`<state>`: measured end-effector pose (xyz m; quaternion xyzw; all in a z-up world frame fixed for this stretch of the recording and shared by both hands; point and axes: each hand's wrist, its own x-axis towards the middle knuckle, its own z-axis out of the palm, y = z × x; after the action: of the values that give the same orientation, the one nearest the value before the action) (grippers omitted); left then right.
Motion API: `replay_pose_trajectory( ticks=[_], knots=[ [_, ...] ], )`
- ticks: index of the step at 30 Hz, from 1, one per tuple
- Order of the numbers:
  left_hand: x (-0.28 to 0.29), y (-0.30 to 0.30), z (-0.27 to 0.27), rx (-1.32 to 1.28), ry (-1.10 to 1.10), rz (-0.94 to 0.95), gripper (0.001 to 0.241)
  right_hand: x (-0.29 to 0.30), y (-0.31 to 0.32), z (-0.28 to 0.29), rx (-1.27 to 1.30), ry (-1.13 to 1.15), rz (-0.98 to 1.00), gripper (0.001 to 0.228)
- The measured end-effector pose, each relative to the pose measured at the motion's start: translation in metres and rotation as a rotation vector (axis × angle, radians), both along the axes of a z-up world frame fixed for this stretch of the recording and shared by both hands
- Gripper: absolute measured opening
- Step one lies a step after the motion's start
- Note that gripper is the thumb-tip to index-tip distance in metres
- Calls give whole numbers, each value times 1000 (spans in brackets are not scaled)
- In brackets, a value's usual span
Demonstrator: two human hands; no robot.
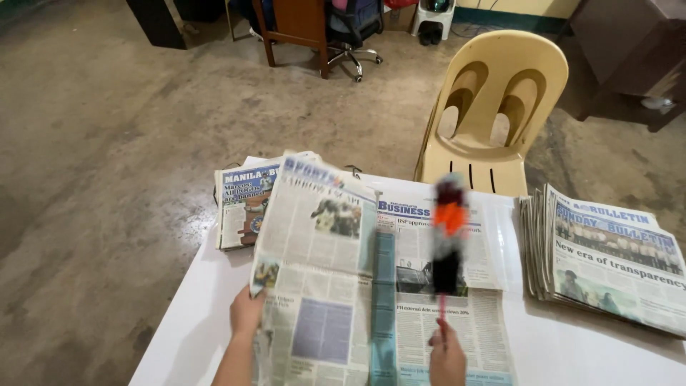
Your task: Dusting individual pages of a newspaper with a feather duster.
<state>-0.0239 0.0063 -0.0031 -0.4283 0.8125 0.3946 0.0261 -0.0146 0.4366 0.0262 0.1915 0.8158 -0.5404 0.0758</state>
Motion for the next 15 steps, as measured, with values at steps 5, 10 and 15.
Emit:
replay_pose_trajectory(
  ticks=[5, 10, 15],
  knots=[
    [19, -26, -35, 3, -127, -37, 37, -6, -51, -65, 390, 135, 388, 21],
    [15, -43, -61, -55, -173, -35, 35, 15, -87, -2, 666, -36, 999, 64],
    [13, -43, -46, -4, -227, -45, 30, -50, 11, -49, 619, -281, 314, 30]
  ],
)
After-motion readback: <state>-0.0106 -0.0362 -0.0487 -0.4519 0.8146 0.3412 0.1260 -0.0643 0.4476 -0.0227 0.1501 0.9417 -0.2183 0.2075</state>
